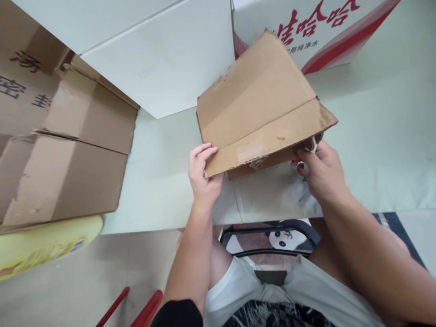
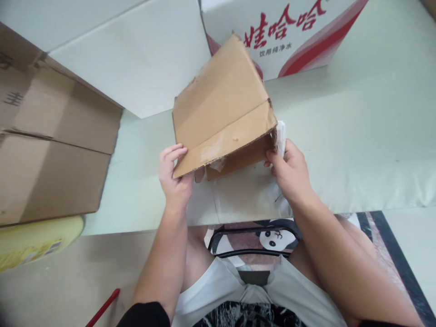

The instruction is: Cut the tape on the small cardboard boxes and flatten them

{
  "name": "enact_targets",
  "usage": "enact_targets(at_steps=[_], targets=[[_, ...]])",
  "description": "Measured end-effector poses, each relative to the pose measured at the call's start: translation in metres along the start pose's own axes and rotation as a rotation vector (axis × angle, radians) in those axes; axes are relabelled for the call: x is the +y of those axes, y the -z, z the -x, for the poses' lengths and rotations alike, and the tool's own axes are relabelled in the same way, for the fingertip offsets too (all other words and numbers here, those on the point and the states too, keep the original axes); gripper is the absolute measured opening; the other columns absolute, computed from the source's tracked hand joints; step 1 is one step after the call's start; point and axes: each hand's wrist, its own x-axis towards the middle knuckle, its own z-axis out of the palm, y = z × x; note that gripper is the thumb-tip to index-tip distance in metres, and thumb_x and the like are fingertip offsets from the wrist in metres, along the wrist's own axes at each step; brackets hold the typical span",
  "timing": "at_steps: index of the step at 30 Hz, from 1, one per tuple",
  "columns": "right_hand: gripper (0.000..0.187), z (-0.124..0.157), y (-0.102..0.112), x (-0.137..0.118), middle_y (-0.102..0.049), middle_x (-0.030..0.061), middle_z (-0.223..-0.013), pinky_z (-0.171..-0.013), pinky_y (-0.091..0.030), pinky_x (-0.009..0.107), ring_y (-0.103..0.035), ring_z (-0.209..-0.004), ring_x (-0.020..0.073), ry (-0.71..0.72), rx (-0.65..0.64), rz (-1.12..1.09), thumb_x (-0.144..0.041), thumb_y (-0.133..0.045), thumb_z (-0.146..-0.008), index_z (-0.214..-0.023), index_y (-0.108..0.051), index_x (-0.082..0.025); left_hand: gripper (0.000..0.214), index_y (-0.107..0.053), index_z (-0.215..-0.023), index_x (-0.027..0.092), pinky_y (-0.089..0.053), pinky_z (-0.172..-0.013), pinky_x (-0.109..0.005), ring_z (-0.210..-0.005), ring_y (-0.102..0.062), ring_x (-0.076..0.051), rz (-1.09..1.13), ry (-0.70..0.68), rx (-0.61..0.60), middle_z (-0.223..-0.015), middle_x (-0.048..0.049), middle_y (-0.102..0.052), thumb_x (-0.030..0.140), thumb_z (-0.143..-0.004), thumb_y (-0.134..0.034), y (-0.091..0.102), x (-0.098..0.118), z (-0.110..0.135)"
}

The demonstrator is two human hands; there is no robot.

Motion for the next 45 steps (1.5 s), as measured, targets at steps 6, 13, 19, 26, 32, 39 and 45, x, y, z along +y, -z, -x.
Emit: enact_targets(at_steps=[6,13,19,26,32,39,45], targets=[[0.012,0.0,0.0,0.001,-0.058,-0.0042,-0.063,-0.051,-0.034,0.028,-0.048,-0.054,0.0108,0.001,-0.005,0.018,-0.03,-0.062,-0.079,-0.084,-0.053,-0.023,0.03,-0.066,-0.117,0.025,-0.051,-0.105,-0.046,-0.118,-0.064,-0.025,0.007,0.007,0.005,-0.122,-0.0095,-0.066,0.04,-0.092,-0.065,0.0,0.001,0.001],[0.012,-0.001,-0.001,0.0,-0.061,-0.0039,-0.063,-0.05,-0.035,0.027,-0.051,-0.054,0.0113,0.001,0.0,0.013,-0.029,-0.063,-0.079,-0.084,-0.054,-0.023,0.029,-0.066,-0.118,0.025,-0.051,-0.105,-0.044,-0.117,-0.063,-0.025,0.032,-0.013,0.007,-0.122,-0.009,-0.065,0.031,-0.089,-0.066,-0.001,0.002,0.001],[0.014,0.001,-0.002,-0.004,-0.064,-0.0016,-0.06,-0.047,-0.034,0.026,-0.059,-0.053,0.0143,-0.004,-0.016,-0.038,-0.028,-0.064,-0.078,-0.084,-0.053,-0.022,0.041,-0.061,-0.123,0.026,-0.053,-0.103,-0.044,-0.125,-0.06,-0.028,0.048,0.044,-0.072,-0.129,-0.011,-0.059,0.034,-0.084,-0.071,-0.002,0.004,0.002],[0.014,-0.001,-0.001,-0.002,-0.061,-0.0037,-0.057,-0.047,-0.031,0.025,-0.053,-0.051,0.0118,-0.003,-0.028,-0.026,-0.031,-0.064,-0.077,-0.081,-0.052,-0.023,0.077,-0.06,-0.133,0.029,-0.032,-0.124,-0.06,-0.153,-0.034,-0.039,0.065,-0.054,-0.178,-0.158,-0.0137,-0.036,0.08,-0.075,-0.067,-0.008,0.0,0.003],[0.015,-0.003,-0.002,-0.003,-0.061,-0.0044,-0.055,-0.045,-0.031,0.024,-0.048,-0.045,0.0099,-0.025,-0.012,-0.02,-0.032,-0.063,-0.076,-0.08,-0.051,-0.024,0.06,-0.062,-0.134,0.028,-0.032,-0.125,-0.059,-0.151,-0.041,-0.034,0.037,-0.028,-0.131,-0.153,-0.0133,-0.049,0.07,-0.091,-0.056,-0.011,-0.004,0.002],[0.01,0.001,-0.004,-0.009,-0.061,-0.004,-0.055,-0.044,-0.03,0.024,-0.043,-0.042,0.0078,-0.031,0.008,-0.01,-0.026,-0.06,-0.071,-0.074,-0.051,-0.023,0.064,-0.062,-0.133,0.026,-0.032,-0.126,-0.059,-0.148,-0.046,-0.033,-0.01,-0.006,-0.13,-0.146,-0.0137,-0.058,0.068,-0.085,-0.067,-0.009,-0.003,-0.002],[0.009,0.001,-0.001,-0.005,-0.06,-0.0031,-0.058,-0.048,-0.037,0.026,-0.047,-0.047,0.0101,0.107,-0.067,-0.008,-0.025,-0.061,-0.073,-0.071,-0.053,-0.023,0.065,-0.061,-0.133,0.023,-0.039,-0.122,-0.054,-0.14,-0.054,-0.031,-0.047,0.009,-0.066,-0.139,-0.014,-0.062,0.062,-0.083,-0.074,-0.009,-0.001,-0.004]])
